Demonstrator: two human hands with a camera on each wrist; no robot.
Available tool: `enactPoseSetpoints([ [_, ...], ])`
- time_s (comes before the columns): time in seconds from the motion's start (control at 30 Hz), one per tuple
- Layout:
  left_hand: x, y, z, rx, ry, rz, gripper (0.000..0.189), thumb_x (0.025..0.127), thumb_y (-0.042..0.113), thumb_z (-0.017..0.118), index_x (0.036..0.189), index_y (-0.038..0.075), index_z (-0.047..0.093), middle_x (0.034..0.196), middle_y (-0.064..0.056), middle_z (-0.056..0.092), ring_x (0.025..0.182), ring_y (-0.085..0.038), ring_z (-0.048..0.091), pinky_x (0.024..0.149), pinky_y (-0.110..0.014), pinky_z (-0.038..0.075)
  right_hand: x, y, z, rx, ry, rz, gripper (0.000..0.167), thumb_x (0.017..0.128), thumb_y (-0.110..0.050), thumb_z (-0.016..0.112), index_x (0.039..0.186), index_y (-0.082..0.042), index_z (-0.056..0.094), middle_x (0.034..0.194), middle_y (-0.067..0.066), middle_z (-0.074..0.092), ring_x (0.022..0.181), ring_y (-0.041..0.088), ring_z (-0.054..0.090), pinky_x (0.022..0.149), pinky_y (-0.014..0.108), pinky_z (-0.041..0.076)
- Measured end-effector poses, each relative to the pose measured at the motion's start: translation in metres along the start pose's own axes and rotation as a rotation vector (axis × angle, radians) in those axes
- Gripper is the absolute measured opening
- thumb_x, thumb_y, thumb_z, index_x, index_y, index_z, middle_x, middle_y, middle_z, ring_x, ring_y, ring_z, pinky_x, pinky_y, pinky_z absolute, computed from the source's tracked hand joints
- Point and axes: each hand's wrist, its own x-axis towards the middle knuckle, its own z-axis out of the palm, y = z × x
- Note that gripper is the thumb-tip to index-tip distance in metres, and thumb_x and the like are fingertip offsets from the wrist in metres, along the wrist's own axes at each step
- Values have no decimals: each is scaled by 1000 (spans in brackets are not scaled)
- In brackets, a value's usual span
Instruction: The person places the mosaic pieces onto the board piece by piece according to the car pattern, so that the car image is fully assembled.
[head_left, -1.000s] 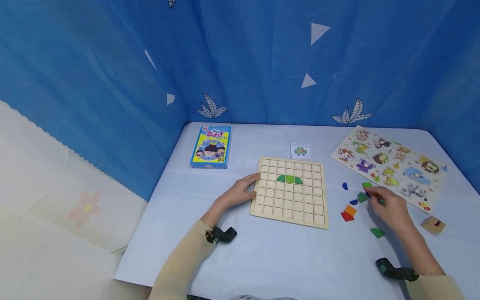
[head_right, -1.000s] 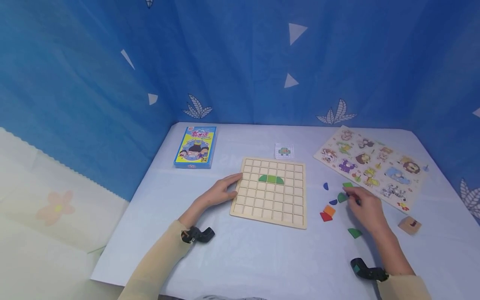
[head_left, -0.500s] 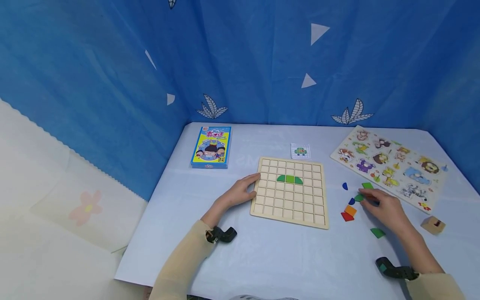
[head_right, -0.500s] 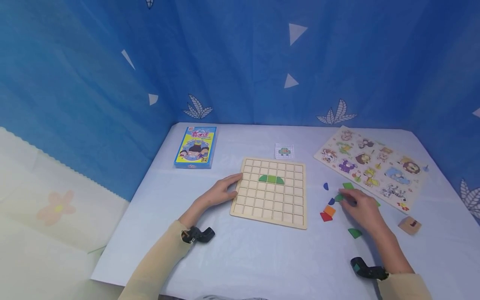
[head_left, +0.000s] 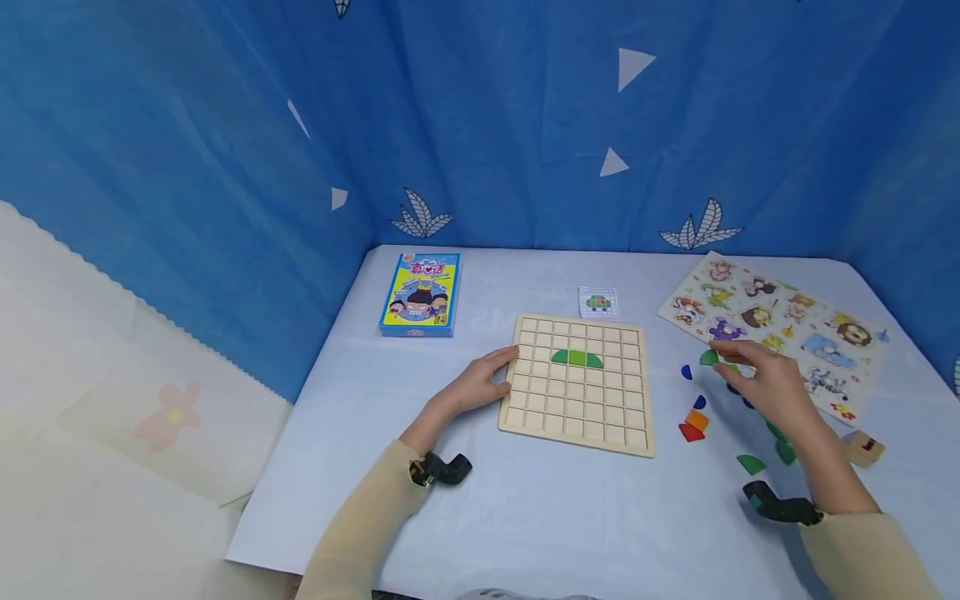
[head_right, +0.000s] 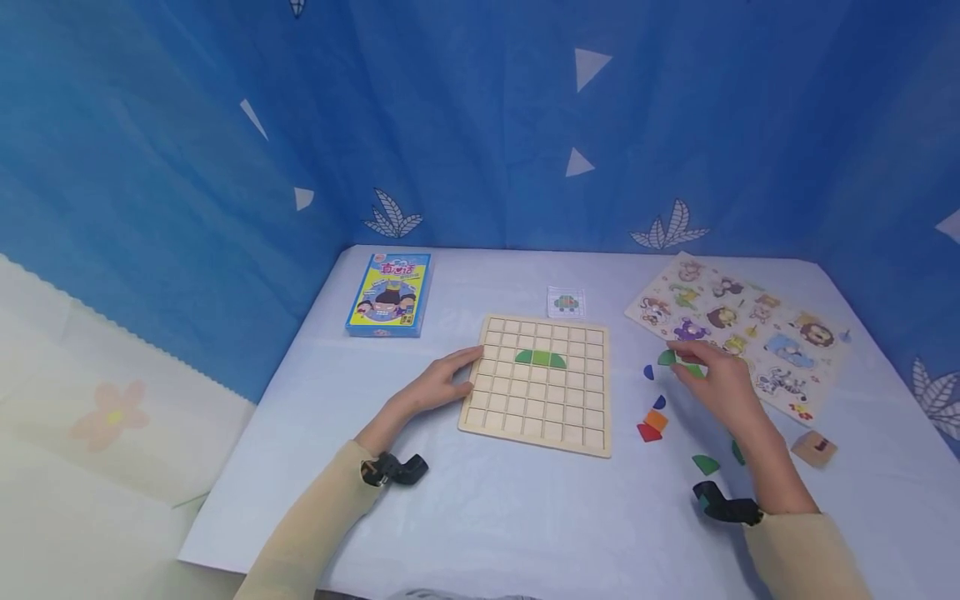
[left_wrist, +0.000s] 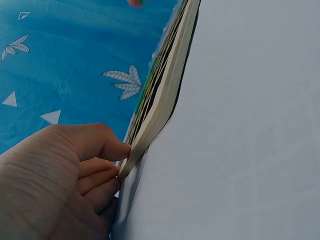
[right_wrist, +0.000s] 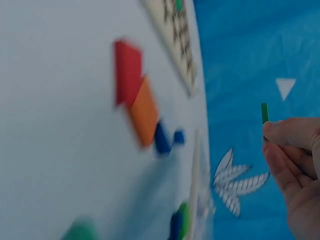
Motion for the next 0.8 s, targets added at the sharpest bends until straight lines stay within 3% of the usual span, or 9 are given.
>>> enactPoseSetpoints([
  [0.1,-1,0,0,-7,-4,-4,64,88,6,57,146,0,30,151,-10,29,139,-22,23,112,-31,22,15,-23,9,46,-20,-33,42,83,-18,74,123,-20,64,106,10,66,94,32,59,59,34,54],
  [0.33,0,1,0,10,-7,-13,65,89,7,58,147,1,30,151,-9,29,139,-20,23,112,-29,22,39,-124,16,204,-48,-218,33,79,-3,74,111,0,67,100,17,67,86,34,62,68,53,52],
  [0.5,0,2,-2,12,-11,-7,64,89,6,57,147,0,29,151,-10,29,139,-21,23,112,-30,22,53,-156,40,269,-99,-307,32,79,-1,74,110,1,67,103,14,67,87,31,64,69,48,54],
  [0.63,0,3,-2,11,-15,-4,64,89,7,57,147,0,29,151,-10,29,139,-22,23,112,-31,22,58,-176,56,325,-190,-306,33,80,-3,73,112,0,66,109,13,65,91,30,64,74,47,54],
  [0.8,-2,3,-4,8,-12,-11,64,89,7,57,146,0,30,151,-10,29,139,-22,23,112,-32,23,60,-194,73,355,-288,-233,33,83,-6,71,116,-1,65,112,11,65,94,28,63,80,46,53],
])
